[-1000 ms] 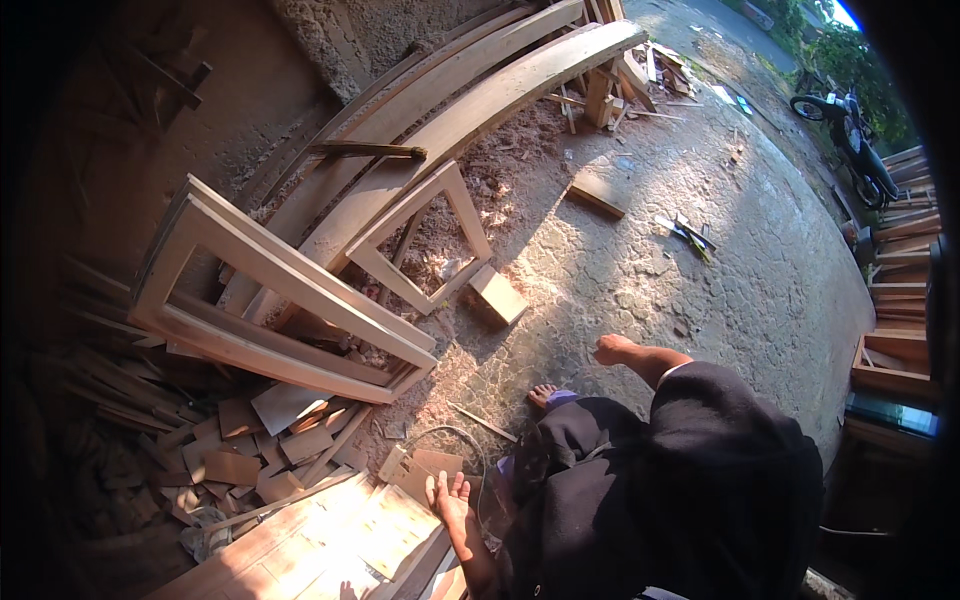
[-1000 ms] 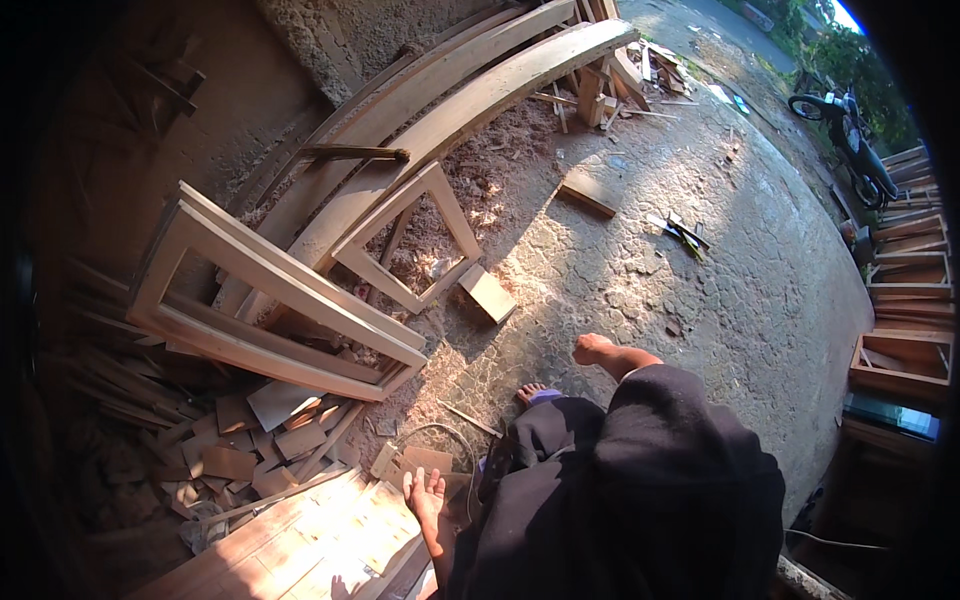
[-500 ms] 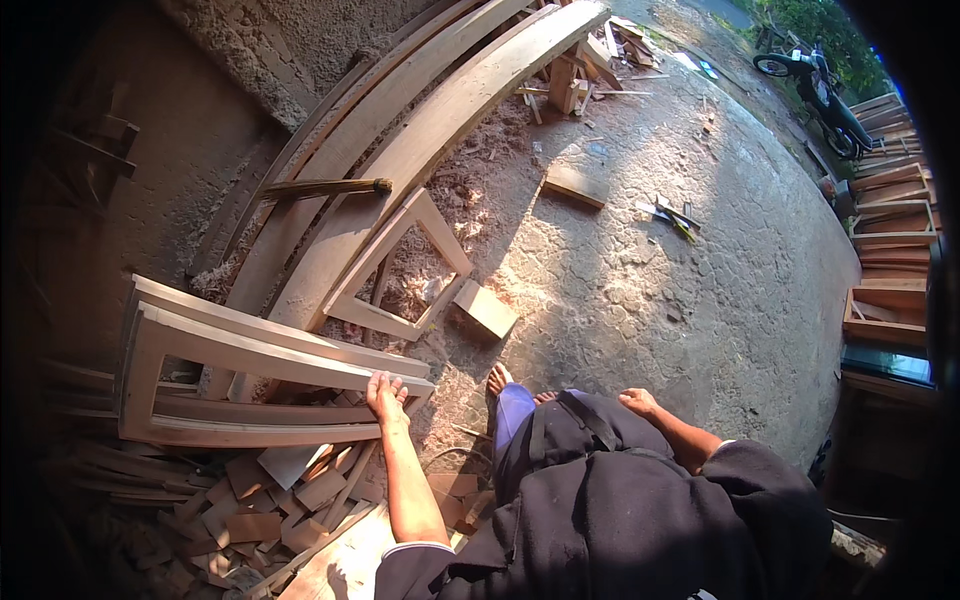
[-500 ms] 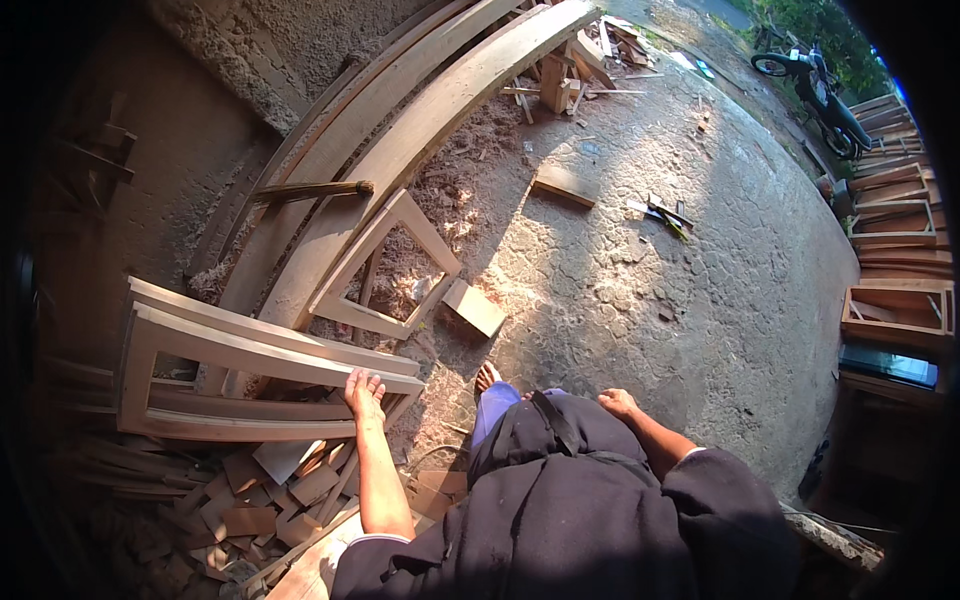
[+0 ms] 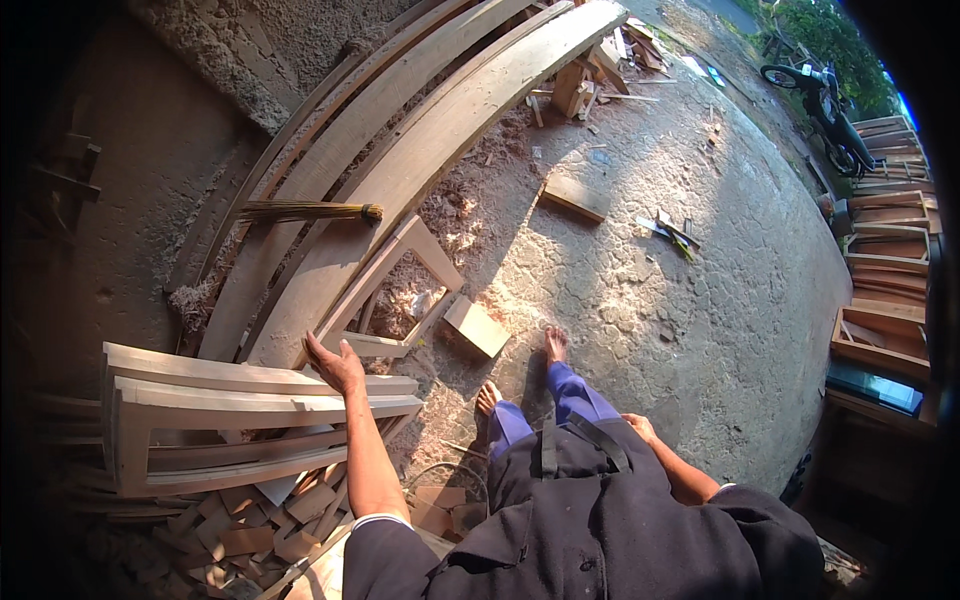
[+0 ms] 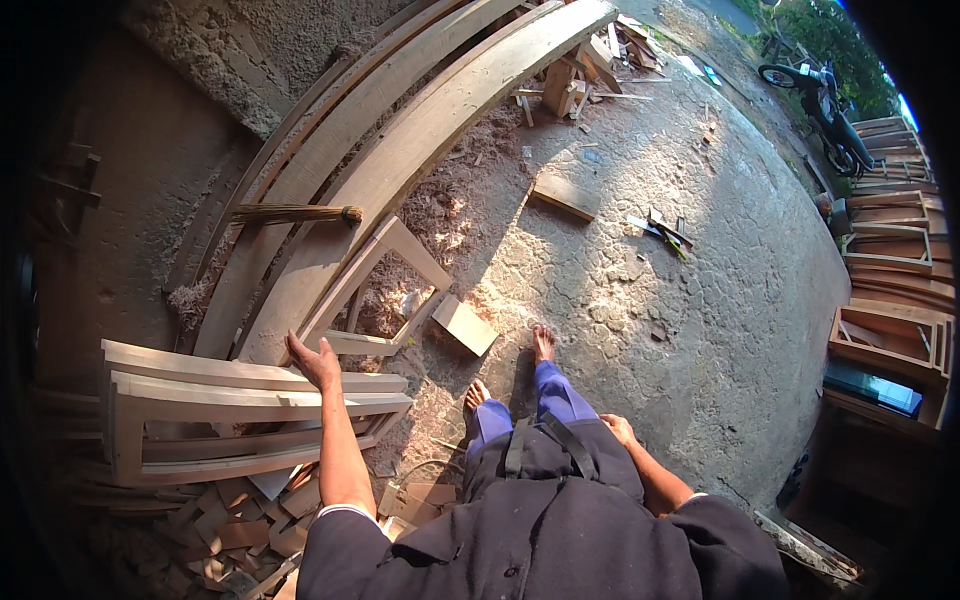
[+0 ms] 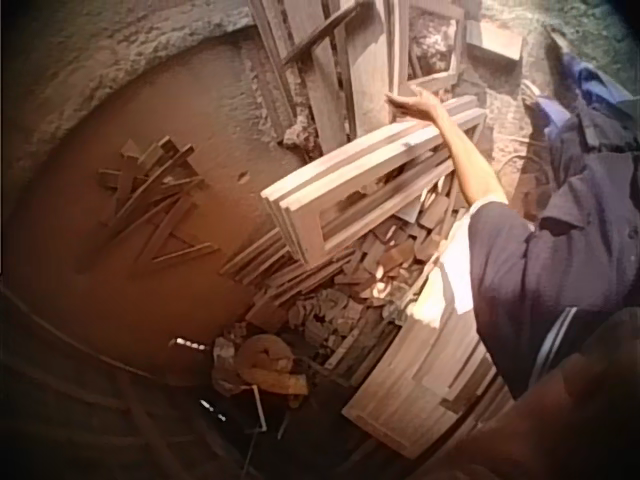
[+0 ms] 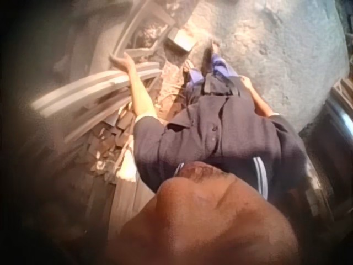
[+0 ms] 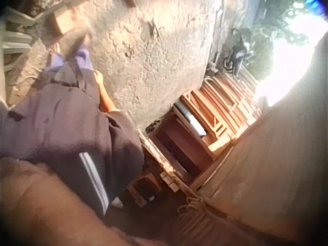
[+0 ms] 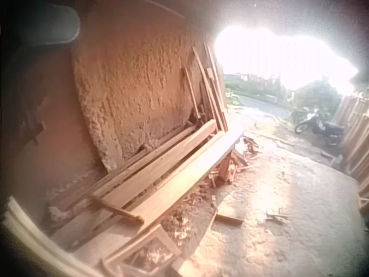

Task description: The person retrieves a chisel and a small wooden block, then assembles a rectangular wooden frame by hand. They place the frame on the ground, use the chisel to adjust joints, and measure the frame with a tape measure.

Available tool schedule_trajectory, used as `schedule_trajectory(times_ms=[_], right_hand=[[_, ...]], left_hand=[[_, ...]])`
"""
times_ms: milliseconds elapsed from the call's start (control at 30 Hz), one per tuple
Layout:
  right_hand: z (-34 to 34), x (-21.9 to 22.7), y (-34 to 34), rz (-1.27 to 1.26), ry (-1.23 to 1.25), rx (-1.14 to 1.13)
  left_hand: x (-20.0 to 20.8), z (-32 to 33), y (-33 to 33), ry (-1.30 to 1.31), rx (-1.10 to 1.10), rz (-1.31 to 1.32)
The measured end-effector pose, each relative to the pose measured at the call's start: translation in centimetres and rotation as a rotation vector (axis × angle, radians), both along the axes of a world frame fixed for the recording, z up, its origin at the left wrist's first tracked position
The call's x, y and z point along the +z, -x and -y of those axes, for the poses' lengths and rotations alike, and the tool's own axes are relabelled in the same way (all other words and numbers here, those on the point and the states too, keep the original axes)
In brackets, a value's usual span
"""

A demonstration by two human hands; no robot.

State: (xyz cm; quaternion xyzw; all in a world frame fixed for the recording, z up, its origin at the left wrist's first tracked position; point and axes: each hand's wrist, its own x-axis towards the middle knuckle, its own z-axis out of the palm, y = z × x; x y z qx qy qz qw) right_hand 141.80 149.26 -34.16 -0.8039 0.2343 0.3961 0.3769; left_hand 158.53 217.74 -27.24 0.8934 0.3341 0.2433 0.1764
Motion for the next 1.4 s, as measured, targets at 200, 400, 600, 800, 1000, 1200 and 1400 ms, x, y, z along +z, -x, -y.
schedule_trajectory(times_ms=[200, 400, 600, 800, 1000, 1200, 1400], right_hand=[[4.4, -0.2, -10.0, -0.063, 0.121, 0.032], [5.6, 2.8, -20.1, -0.087, -0.085, -0.252], [2.8, 2.3, -24.4, -0.124, -0.141, -0.213], [-0.9, 1.9, -25.5, -0.045, -0.12, 0.111], [-4.1, 4.1, -26.7, -0.03, -0.204, 0.138], [-2.7, 4.2, -27.7, -0.052, -0.195, 0.075], [1.8, 0.7, -29.1, -0.109, -0.212, -0.218]], left_hand=[[2.3, -1.8, -7.6, 0.067, -0.033, -0.906], [-0.8, 1.9, -7.6, 0.055, 0.067, -0.813], [-1.2, 3.9, -6.1, -0.023, 0.015, -0.787], [-1.3, 5.1, -2.6, -0.013, -0.113, -0.659], [-3.0, 7.6, -0.2, 0.112, -0.285, -0.652], [2.4, 9.6, -4.5, 0.078, -0.268, -0.694], [13.2, 14.4, -6.7, 0.072, -0.188, -0.666]])
